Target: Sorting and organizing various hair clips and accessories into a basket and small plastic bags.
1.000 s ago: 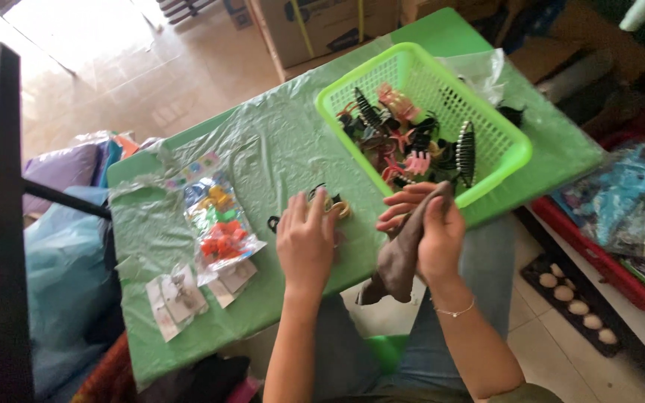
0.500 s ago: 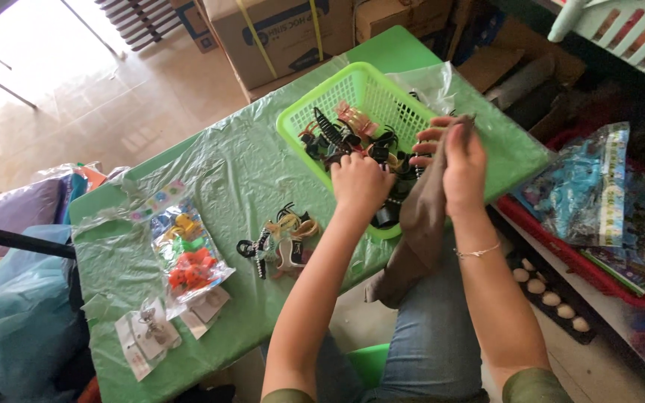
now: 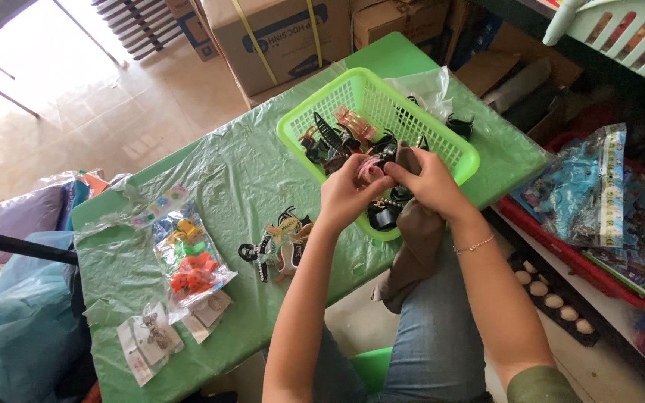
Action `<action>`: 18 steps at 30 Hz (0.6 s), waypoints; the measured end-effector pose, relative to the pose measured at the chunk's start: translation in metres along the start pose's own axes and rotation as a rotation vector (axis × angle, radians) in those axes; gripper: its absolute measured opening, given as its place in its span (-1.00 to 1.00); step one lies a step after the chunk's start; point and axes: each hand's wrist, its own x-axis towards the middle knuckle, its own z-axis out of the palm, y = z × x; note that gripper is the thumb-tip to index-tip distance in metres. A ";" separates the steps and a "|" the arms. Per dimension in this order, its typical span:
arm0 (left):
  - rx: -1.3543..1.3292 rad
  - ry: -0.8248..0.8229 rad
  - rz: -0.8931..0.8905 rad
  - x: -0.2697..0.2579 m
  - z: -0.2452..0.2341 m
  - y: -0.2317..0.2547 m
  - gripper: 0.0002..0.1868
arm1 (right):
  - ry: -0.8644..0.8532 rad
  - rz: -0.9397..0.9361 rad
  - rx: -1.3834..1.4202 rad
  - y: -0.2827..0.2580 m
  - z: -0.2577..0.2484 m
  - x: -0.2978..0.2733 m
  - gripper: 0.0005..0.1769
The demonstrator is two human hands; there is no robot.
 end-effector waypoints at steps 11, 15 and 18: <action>-0.765 -0.111 0.065 0.003 -0.002 -0.053 -0.60 | 0.298 -0.116 -0.163 0.032 -0.006 0.008 -0.54; -0.864 -0.055 0.106 0.006 -0.002 -0.071 -0.63 | 0.394 -0.526 -0.557 0.024 -0.006 0.003 -0.67; -0.889 -0.036 0.060 -0.024 -0.019 -0.038 -0.57 | 0.271 0.001 0.078 0.025 -0.001 -0.010 -0.65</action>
